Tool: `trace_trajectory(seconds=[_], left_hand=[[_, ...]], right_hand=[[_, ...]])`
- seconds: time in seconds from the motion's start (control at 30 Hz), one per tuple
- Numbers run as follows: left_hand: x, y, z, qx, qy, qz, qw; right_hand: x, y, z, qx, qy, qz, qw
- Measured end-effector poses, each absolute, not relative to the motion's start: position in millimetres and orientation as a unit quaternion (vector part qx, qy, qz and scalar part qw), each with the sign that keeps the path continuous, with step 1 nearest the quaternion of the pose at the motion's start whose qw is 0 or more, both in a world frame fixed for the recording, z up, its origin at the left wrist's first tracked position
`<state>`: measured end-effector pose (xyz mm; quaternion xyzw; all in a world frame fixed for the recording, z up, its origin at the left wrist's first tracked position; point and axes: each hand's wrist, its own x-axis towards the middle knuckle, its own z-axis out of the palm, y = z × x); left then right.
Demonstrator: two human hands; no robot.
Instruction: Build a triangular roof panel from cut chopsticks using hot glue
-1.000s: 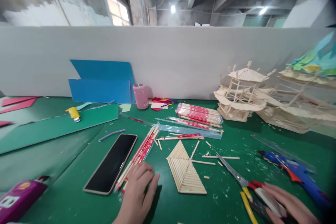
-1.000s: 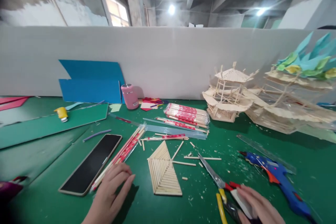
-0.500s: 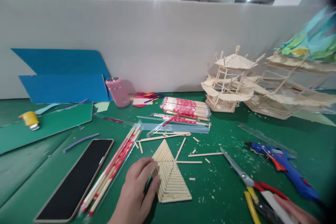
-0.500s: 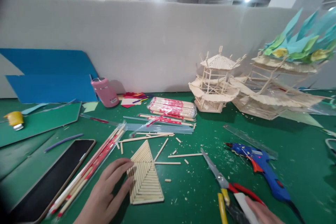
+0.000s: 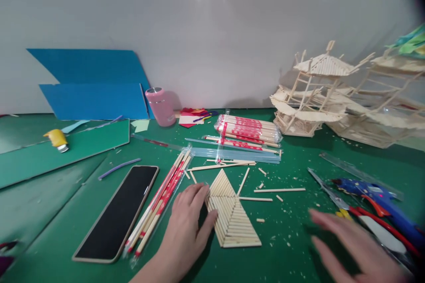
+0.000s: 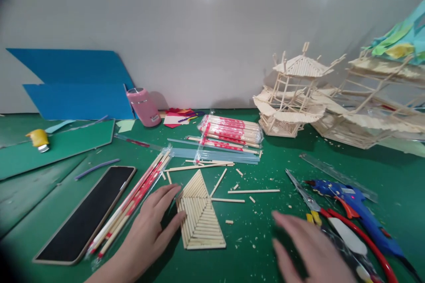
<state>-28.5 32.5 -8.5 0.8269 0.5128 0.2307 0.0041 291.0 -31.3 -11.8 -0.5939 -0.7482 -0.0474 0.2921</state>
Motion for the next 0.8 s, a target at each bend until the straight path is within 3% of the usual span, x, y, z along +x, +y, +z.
trace_trajectory(seconds=[0.13,0.33,0.63,0.8], left_hand=[[-18,24,-8,0.848,0.490,0.200,-0.018],[-2,27,-4,0.849,0.506,0.151,-0.016],[15,37,13,0.867,0.471,0.116,0.119],[23,39,18,0.856,0.483,0.115,0.146]], right_hand=[[226,5,6,-0.509,-0.830,0.001,0.228],[200,45,16,-0.518,-0.845,0.078,0.108],[194,26,16,-0.523,-0.832,0.150,0.106],[200,22,11,-0.547,-0.821,0.133,0.094]])
